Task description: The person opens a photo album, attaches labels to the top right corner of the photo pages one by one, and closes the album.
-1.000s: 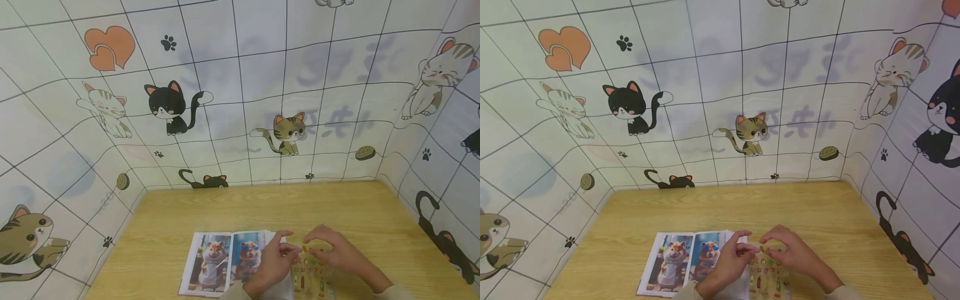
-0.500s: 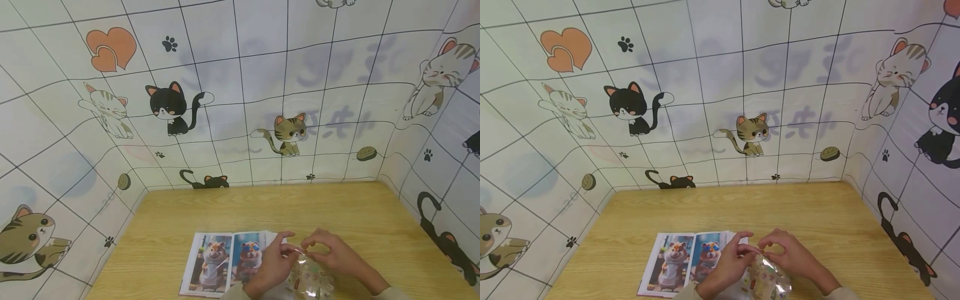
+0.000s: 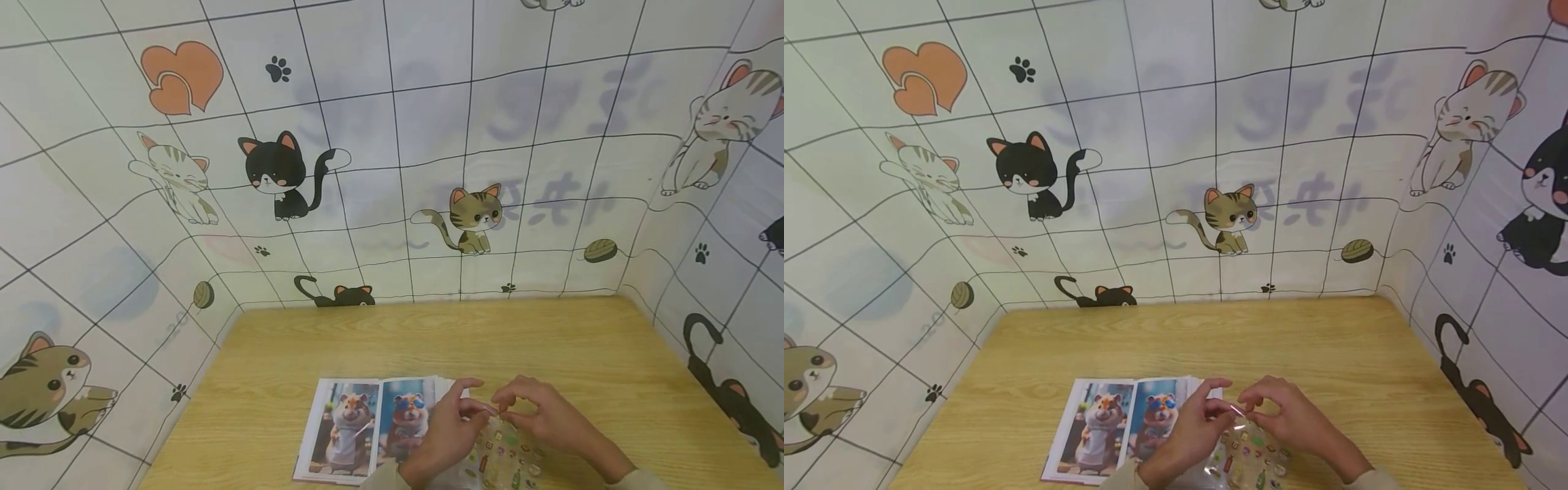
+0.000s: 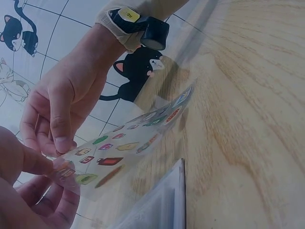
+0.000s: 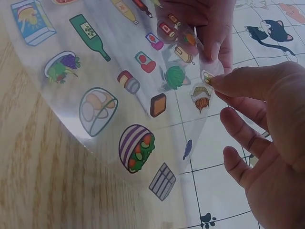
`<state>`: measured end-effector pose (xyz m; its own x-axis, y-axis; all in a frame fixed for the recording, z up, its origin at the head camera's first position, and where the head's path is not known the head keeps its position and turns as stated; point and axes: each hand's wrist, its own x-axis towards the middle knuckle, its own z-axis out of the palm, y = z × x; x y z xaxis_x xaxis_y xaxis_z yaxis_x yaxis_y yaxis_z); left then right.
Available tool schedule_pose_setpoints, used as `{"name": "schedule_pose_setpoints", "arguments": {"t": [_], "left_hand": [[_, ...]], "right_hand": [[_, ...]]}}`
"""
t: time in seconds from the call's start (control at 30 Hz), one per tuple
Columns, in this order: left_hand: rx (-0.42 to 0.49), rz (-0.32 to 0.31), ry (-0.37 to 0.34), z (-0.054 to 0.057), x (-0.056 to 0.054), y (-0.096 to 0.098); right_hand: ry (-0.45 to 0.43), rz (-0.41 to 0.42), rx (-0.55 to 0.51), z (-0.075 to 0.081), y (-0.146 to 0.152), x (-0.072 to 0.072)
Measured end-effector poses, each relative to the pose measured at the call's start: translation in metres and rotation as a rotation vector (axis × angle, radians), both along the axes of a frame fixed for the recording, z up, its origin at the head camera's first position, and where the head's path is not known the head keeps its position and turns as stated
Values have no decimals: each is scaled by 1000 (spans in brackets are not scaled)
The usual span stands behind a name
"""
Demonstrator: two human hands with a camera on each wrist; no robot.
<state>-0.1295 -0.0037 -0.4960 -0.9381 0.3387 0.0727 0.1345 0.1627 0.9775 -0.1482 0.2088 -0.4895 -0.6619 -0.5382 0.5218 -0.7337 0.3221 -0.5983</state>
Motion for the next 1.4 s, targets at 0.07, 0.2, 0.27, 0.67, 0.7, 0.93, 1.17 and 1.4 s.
{"name": "schedule_pose_setpoints", "arguments": {"t": [0.07,0.2,0.27,0.67,0.7,0.93,1.17,1.4], "left_hand": [[8,2,-11,0,0,0],[15,-1,-23,0,-1,0],[16,-2,-25,0,-1,0],[48,-3,-55,0,-1,0],[47,-5,-55,0,-1,0],[60,-5,-74,0,-2,0],[61,-4,-94,-4,-2,0],[51,5,-82,-5,-2,1]], "right_hand": [[-8,5,2,0,0,0],[-9,5,6,-2,1,0],[-6,3,8,-4,1,-1],[-36,44,1,-4,3,-1],[-36,45,2,-4,3,-1],[-41,46,12,-2,3,-1],[-76,65,17,-4,5,0],[-83,62,21,-2,5,1]]}}
